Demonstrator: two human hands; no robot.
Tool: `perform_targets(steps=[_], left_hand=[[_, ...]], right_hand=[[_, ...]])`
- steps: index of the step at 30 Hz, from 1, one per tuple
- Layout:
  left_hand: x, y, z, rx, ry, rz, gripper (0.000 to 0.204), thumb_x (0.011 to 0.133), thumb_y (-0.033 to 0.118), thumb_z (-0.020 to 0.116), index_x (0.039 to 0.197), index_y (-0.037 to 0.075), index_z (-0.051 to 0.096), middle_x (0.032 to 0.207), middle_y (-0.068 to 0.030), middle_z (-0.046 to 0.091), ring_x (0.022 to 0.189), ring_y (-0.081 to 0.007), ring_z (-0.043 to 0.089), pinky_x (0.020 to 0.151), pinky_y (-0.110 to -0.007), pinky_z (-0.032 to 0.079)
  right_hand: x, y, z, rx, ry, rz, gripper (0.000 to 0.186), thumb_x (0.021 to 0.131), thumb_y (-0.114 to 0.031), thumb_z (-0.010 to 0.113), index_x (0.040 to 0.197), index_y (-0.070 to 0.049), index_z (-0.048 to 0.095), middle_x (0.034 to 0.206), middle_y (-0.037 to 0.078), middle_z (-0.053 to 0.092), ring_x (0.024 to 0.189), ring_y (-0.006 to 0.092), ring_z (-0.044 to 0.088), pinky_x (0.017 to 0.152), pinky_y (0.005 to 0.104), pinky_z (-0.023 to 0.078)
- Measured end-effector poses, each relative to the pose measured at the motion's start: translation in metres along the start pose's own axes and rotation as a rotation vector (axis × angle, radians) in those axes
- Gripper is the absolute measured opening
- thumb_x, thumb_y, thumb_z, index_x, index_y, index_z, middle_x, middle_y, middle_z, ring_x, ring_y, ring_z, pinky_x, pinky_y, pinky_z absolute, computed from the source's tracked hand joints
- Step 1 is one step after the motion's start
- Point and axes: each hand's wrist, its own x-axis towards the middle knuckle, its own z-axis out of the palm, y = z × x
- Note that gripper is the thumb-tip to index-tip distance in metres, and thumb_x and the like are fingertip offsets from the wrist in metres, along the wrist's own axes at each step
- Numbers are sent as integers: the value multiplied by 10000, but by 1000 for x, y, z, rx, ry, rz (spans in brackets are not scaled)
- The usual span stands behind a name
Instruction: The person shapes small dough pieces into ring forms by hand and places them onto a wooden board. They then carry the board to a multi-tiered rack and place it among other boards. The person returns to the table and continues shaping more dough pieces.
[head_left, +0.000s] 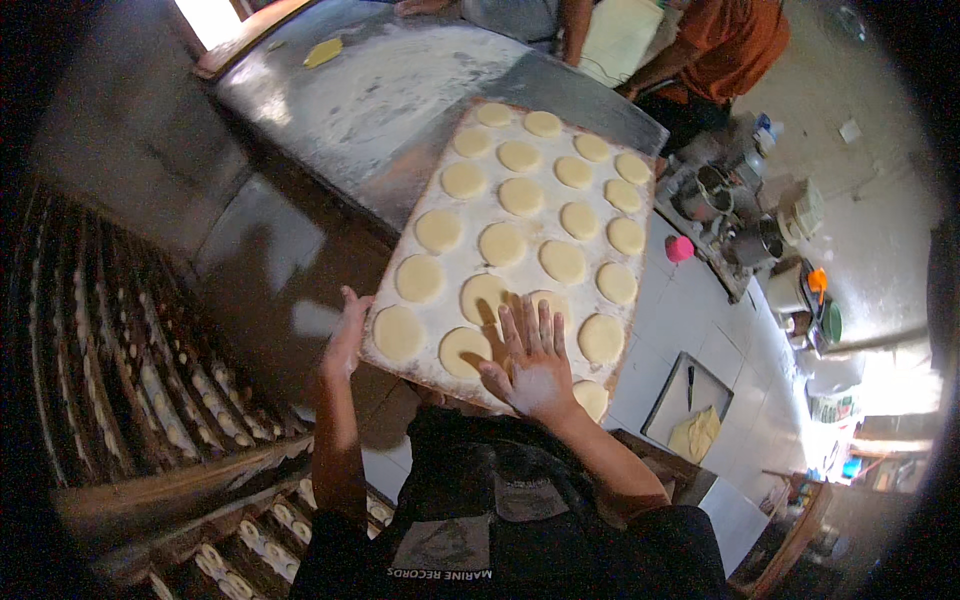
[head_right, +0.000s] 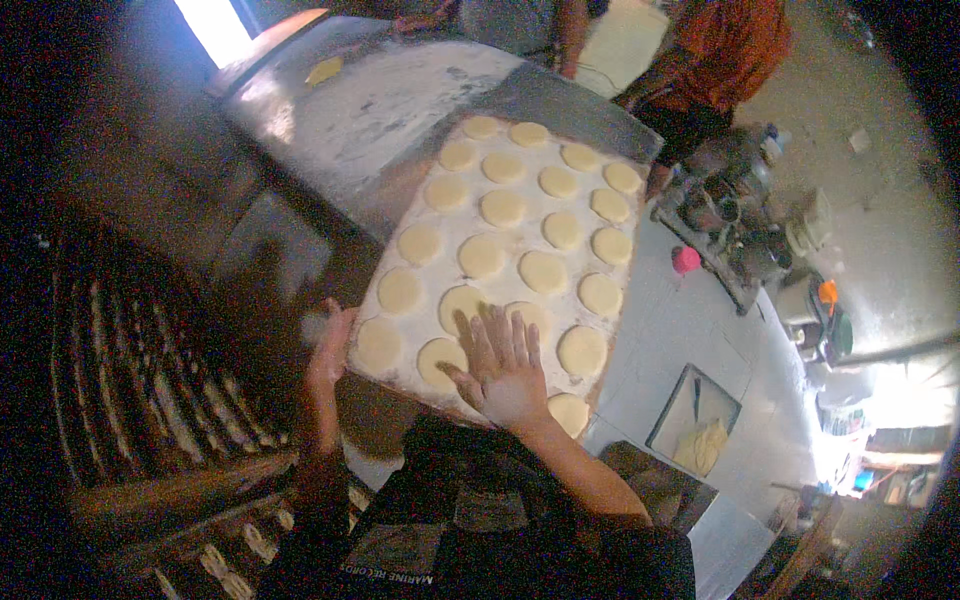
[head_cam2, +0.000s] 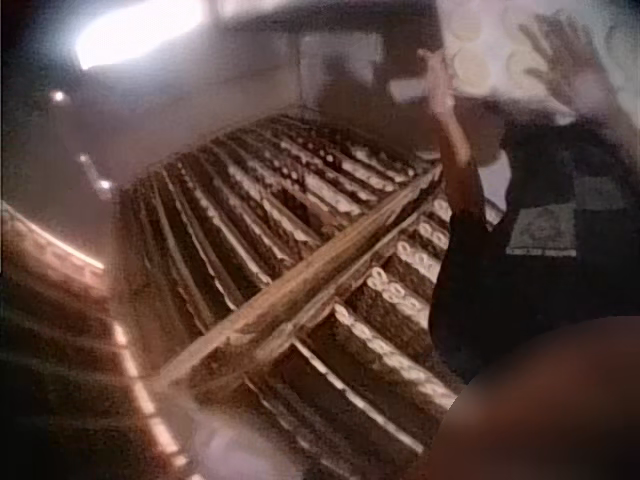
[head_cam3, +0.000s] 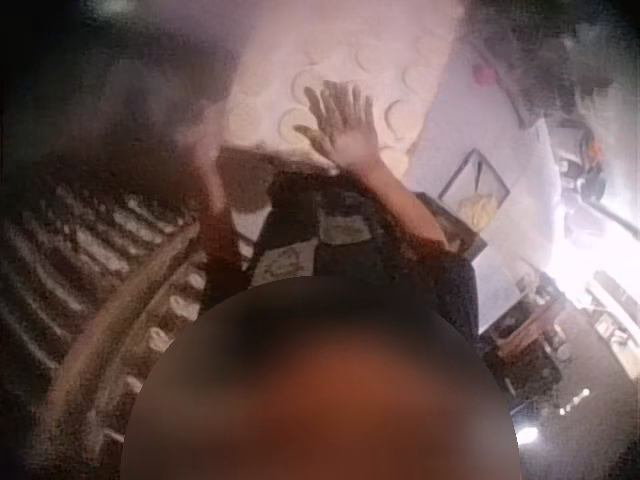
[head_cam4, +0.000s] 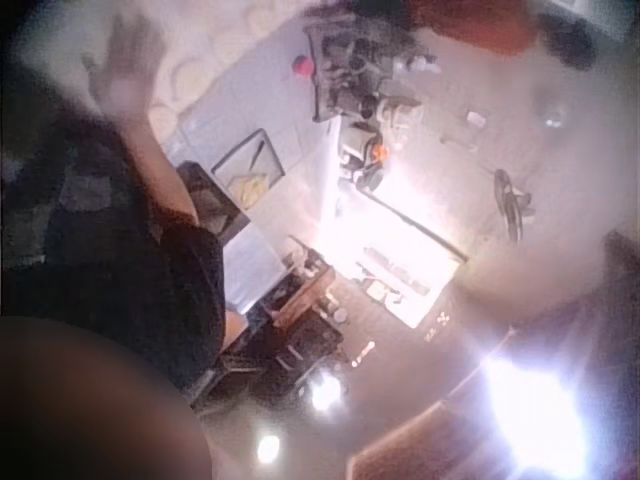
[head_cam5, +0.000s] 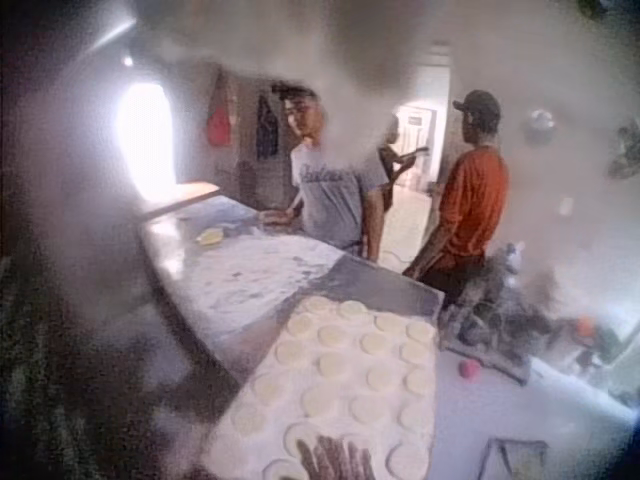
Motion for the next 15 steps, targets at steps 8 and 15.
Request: perform_targets(steps=[8, 15], left_hand=[[19, 8, -17, -43, -133, -188, 951, 977, 753, 146, 1338, -15, 575, 1264, -127, 645, 1158, -230, 607, 1055, -368, 450], [52, -58, -28, 106, -319, -88, 835, 1017, 684, 139, 1197, 19, 610, 1207, -151, 650, 1093, -269, 598, 1025, -445, 426]], right_hand=[[-80, 67, 20, 363, 617, 535, 594, 1037, -306, 472, 1518, 19, 343, 1553, 257, 359, 1455, 416, 309, 1209, 492, 212], [-103, 115, 30, 1772, 394, 986, 843, 949, -761, 359, 1375, -58, 547, 1048, 67, 641, 973, 172, 570, 942, 327, 452]])
